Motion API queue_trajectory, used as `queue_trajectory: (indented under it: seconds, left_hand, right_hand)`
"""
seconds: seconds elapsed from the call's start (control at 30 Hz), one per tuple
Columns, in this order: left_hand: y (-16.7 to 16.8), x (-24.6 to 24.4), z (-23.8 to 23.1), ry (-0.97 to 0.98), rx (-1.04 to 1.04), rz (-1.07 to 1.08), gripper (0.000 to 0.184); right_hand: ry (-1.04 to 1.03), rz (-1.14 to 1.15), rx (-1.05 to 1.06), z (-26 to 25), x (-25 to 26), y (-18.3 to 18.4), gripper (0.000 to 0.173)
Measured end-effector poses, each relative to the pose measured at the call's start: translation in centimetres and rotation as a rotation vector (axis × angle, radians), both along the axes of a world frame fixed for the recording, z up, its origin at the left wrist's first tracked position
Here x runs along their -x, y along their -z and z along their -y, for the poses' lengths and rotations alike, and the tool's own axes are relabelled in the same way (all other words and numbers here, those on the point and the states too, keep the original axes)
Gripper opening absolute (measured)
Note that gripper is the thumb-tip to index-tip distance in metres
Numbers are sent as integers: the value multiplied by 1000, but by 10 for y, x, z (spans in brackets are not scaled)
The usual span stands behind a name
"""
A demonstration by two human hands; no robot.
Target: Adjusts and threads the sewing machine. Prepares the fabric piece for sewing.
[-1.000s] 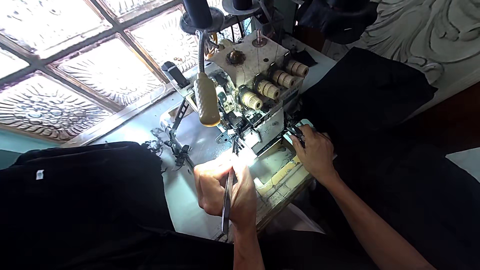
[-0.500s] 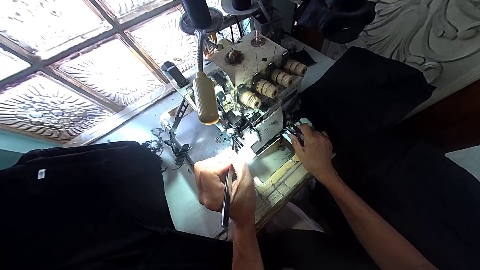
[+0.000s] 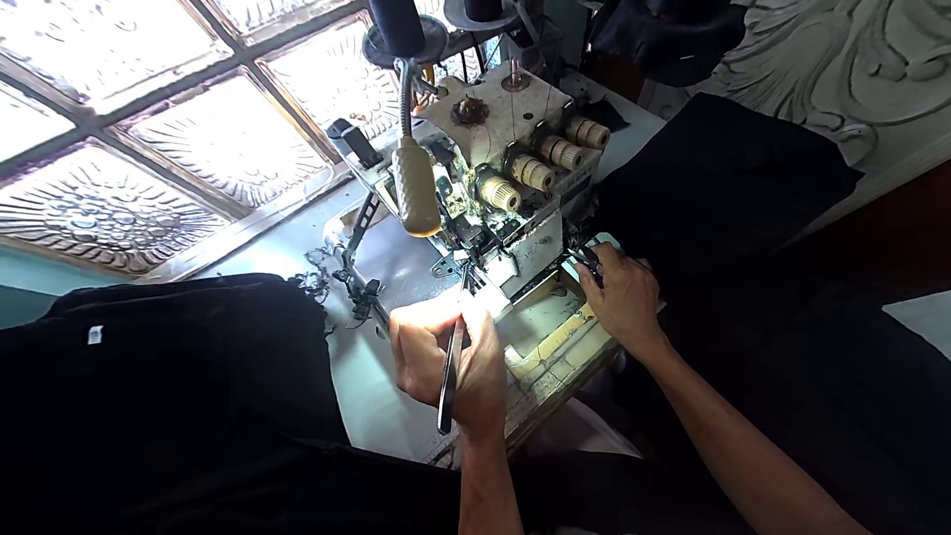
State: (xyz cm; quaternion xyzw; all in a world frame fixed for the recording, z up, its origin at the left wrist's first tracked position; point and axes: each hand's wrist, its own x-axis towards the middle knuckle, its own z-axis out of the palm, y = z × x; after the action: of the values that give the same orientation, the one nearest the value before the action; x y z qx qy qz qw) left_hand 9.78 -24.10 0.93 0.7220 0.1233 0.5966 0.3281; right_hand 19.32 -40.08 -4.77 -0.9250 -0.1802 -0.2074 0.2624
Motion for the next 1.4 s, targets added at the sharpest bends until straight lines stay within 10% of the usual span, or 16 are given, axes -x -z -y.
queue_trajectory:
  seconds: [0.7, 0.9, 1.4]
  left_hand:
    - [-1, 4, 0, 36, 74, 31, 8]
    - [4, 14, -9, 224, 51, 69, 9]
    - [4, 16, -8, 346, 97, 115, 13]
  right_hand:
    - [-8, -12, -18, 1, -1, 2, 33]
    - [-61, 9, -347, 3, 8, -4, 20]
    - [-424, -585, -702, -58, 34, -80, 24]
